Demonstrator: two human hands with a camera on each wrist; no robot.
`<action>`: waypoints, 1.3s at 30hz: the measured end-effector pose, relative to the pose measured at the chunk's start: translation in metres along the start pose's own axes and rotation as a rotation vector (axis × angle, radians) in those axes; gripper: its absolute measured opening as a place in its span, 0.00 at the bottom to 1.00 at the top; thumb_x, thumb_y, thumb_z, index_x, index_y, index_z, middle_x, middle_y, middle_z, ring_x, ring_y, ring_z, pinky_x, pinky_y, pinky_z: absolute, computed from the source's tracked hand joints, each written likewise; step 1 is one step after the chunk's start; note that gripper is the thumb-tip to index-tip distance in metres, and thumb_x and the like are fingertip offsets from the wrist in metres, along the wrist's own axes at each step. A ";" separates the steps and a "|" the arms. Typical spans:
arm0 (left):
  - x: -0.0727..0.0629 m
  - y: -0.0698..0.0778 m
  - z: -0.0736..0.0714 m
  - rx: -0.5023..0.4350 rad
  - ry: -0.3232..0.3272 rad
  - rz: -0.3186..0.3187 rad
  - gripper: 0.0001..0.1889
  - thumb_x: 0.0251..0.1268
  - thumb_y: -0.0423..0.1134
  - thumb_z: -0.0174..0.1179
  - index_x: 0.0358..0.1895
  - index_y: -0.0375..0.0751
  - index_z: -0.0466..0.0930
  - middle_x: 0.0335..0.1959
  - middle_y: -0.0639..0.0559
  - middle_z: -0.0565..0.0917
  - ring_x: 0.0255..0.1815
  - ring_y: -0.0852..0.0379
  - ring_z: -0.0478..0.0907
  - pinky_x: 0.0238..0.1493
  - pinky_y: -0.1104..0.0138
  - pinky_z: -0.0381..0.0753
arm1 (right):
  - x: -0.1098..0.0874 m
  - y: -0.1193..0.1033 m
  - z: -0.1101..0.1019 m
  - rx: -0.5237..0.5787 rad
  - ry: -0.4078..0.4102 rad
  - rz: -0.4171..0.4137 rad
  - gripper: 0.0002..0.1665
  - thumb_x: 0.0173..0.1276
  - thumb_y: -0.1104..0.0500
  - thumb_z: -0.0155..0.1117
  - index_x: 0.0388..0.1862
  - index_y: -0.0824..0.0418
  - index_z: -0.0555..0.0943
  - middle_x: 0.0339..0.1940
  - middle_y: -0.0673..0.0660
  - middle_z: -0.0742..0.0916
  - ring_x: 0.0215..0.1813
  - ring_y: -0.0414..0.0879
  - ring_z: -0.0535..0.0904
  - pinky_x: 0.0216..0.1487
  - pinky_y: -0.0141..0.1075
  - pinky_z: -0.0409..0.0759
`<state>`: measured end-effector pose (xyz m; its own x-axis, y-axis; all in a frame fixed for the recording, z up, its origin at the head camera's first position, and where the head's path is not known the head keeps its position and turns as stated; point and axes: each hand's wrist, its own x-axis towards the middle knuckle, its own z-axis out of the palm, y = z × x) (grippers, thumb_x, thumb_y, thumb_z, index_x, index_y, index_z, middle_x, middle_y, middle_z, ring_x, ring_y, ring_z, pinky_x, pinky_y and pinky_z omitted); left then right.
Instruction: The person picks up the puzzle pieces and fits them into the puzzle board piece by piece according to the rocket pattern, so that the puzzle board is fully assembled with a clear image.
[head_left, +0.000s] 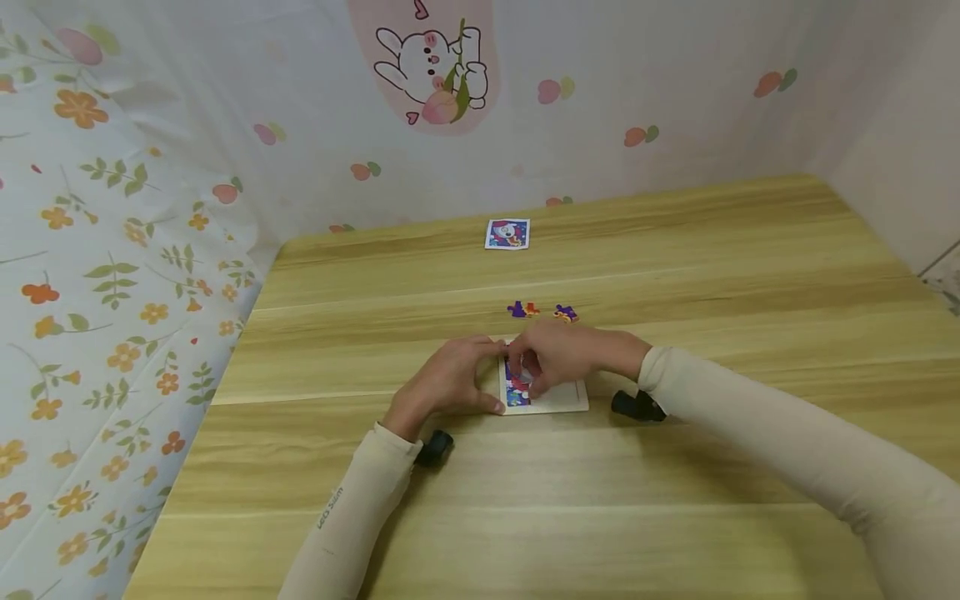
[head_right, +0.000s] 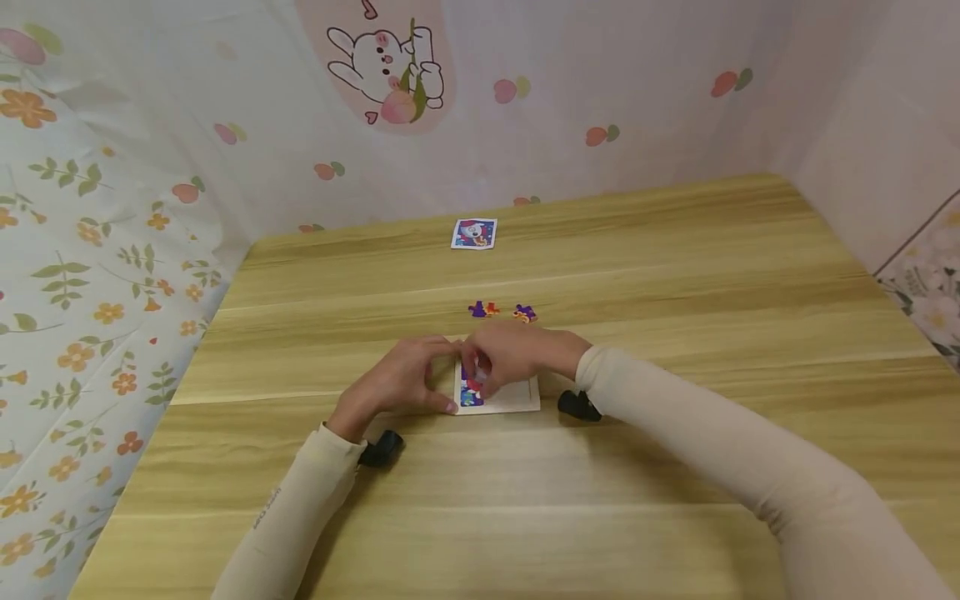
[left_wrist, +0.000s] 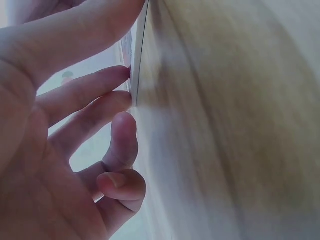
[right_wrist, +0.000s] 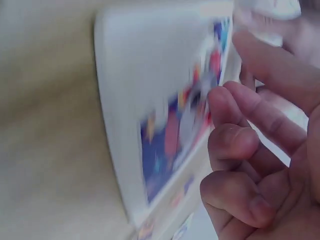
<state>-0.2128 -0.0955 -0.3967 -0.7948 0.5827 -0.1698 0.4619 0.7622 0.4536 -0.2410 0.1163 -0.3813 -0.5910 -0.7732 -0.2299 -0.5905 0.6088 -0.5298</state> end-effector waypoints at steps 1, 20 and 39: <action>0.000 0.000 0.000 0.004 -0.004 -0.004 0.42 0.44 0.48 0.81 0.68 0.46 0.76 0.67 0.49 0.80 0.69 0.48 0.75 0.73 0.53 0.73 | 0.001 0.005 -0.004 0.012 0.013 0.001 0.14 0.58 0.56 0.78 0.42 0.57 0.84 0.30 0.49 0.85 0.31 0.39 0.75 0.32 0.29 0.74; -0.002 -0.001 0.000 0.016 -0.040 -0.046 0.43 0.46 0.50 0.80 0.71 0.50 0.73 0.71 0.49 0.76 0.72 0.47 0.72 0.75 0.52 0.70 | 0.042 0.048 -0.026 -0.093 0.297 0.318 0.12 0.60 0.54 0.74 0.34 0.61 0.84 0.33 0.56 0.86 0.36 0.48 0.78 0.38 0.38 0.79; 0.000 -0.001 0.000 0.017 -0.043 -0.039 0.43 0.47 0.51 0.80 0.71 0.50 0.73 0.70 0.49 0.76 0.70 0.47 0.72 0.74 0.52 0.71 | 0.038 0.047 -0.026 0.091 0.360 0.278 0.03 0.62 0.67 0.65 0.32 0.59 0.80 0.30 0.56 0.84 0.33 0.47 0.75 0.34 0.34 0.72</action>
<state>-0.2133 -0.0959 -0.3972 -0.7947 0.5639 -0.2247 0.4378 0.7888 0.4315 -0.3059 0.1199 -0.3934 -0.8827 -0.4624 -0.0842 -0.3413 0.7537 -0.5617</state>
